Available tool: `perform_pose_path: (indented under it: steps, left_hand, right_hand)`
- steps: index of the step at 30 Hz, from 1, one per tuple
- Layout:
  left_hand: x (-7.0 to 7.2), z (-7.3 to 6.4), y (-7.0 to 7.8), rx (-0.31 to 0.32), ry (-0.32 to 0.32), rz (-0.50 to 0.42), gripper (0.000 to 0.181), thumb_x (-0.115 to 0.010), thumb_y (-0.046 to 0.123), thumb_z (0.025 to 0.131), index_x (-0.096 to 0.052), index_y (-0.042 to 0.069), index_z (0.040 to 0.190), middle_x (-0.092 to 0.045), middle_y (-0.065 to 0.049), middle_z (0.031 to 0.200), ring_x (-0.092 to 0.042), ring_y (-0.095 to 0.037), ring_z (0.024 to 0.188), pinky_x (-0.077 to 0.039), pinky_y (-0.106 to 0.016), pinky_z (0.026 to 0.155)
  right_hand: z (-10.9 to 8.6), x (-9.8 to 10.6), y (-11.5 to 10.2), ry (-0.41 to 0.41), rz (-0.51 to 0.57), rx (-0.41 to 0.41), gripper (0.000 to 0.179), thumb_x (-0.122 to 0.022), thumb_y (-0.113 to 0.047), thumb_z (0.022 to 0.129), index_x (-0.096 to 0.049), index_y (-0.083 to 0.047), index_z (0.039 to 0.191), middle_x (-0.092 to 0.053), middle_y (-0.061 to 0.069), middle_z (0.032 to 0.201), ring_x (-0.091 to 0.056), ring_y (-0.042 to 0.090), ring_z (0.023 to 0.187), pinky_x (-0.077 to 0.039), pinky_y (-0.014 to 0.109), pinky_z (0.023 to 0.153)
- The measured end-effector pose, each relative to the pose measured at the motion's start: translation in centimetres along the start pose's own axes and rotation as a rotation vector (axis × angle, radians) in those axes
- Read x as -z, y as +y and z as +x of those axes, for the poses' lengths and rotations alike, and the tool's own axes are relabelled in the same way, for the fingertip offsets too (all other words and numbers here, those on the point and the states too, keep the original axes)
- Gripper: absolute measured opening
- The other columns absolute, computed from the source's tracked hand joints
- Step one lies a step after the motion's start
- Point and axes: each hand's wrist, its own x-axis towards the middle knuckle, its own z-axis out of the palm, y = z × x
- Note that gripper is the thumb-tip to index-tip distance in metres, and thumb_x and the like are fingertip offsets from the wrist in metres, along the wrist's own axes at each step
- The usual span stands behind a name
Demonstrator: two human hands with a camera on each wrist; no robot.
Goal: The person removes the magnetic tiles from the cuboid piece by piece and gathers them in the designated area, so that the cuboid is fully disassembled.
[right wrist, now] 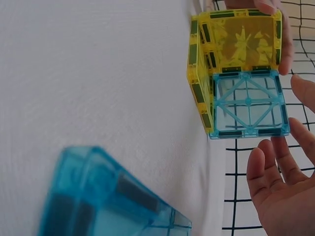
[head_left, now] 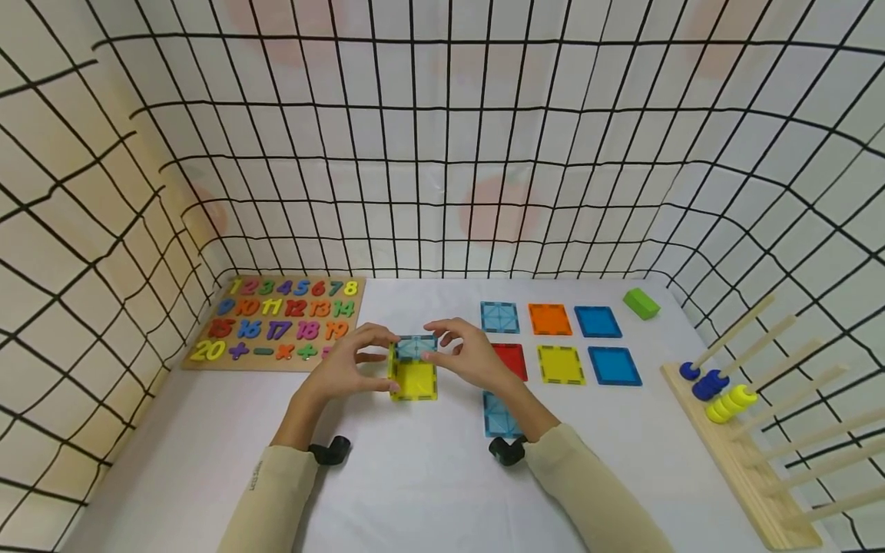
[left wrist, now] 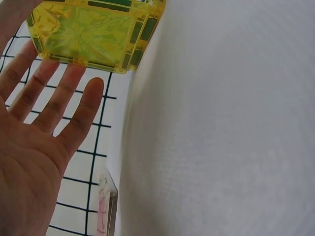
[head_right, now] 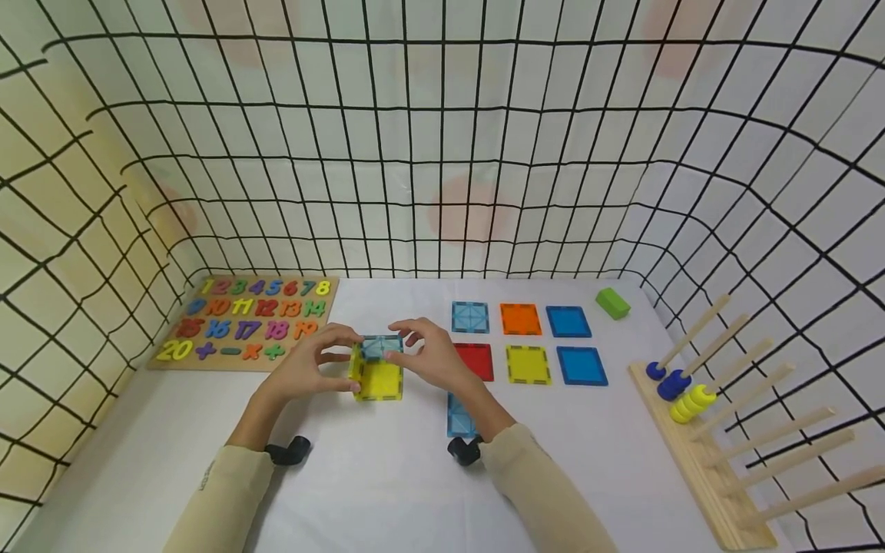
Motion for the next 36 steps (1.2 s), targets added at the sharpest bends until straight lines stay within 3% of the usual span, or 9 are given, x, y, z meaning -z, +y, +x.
perform_pose_path:
  steps: [3, 10, 18, 25, 31, 36]
  left_hand:
    - [0.0, 0.1, -0.1, 0.003, 0.002, 0.007, 0.063, -0.091, 0.006, 0.076, -0.062, -0.002, 0.132, -0.057, -0.017, 0.136, -0.055, -0.041, 0.129, -0.05, -0.065, 0.105]
    - [0.0, 0.5, -3.4, 0.0, 0.006, 0.01, 0.064, -0.092, 0.005, 0.074, -0.065, 0.01, 0.132, -0.059, -0.009, 0.136, -0.057, -0.034, 0.128, -0.053, -0.059, 0.105]
    - [0.0, 0.5, -3.6, -0.019, 0.0, -0.003, 0.062, -0.092, 0.004, 0.074, -0.066, 0.011, 0.13, -0.059, -0.009, 0.134, -0.058, -0.03, 0.126, -0.054, -0.054, 0.105]
    - [-0.2, 0.6, -3.4, -0.012, 0.003, -0.012, 0.065, -0.092, 0.001, 0.073, -0.065, 0.009, 0.132, -0.058, -0.01, 0.136, -0.058, -0.034, 0.127, -0.053, -0.058, 0.105]
    - [-0.2, 0.6, -3.3, -0.004, 0.0, -0.006, 0.067, -0.093, 0.003, 0.073, -0.065, 0.011, 0.133, -0.057, -0.005, 0.137, -0.059, -0.033, 0.125, -0.054, -0.055, 0.104]
    - [-0.2, 0.7, -3.4, -0.02, -0.016, -0.006, 0.066, -0.093, 0.007, 0.074, -0.064, 0.01, 0.133, -0.057, -0.004, 0.136, -0.06, -0.033, 0.125, -0.056, -0.051, 0.102]
  right_hand:
    - [0.2, -0.2, 0.0, -0.003, -0.002, 0.01, 0.051, -0.078, -0.038, 0.092, -0.065, -0.019, 0.138, -0.064, -0.002, 0.126, -0.058, 0.023, 0.111, -0.055, 0.038, 0.094]
    - [0.6, -0.9, 0.2, -0.018, 0.026, 0.021, 0.043, -0.076, -0.033, 0.095, -0.068, -0.017, 0.134, -0.066, -0.001, 0.125, -0.056, 0.026, 0.111, -0.051, 0.034, 0.09]
    - [1.3, -1.8, -0.2, -0.017, 0.021, 0.001, 0.029, -0.074, -0.028, 0.096, -0.073, -0.021, 0.125, -0.067, 0.0, 0.125, -0.056, 0.02, 0.108, -0.052, 0.034, 0.089]
    - [1.8, -2.6, -0.4, 0.007, -0.012, -0.021, 0.025, -0.068, -0.024, 0.101, -0.073, -0.016, 0.124, -0.068, 0.003, 0.125, -0.059, 0.022, 0.113, -0.053, 0.041, 0.103]
    - [1.6, -2.4, -0.6, 0.018, -0.051, 0.015, 0.023, -0.065, -0.021, 0.103, -0.072, -0.014, 0.123, -0.07, 0.004, 0.123, -0.059, 0.022, 0.108, -0.052, 0.042, 0.102]
    - [1.4, -2.2, -0.7, 0.02, -0.056, 0.019, 0.023, -0.064, -0.022, 0.103, -0.071, -0.014, 0.124, -0.069, 0.006, 0.126, -0.06, 0.024, 0.114, -0.051, 0.046, 0.107]
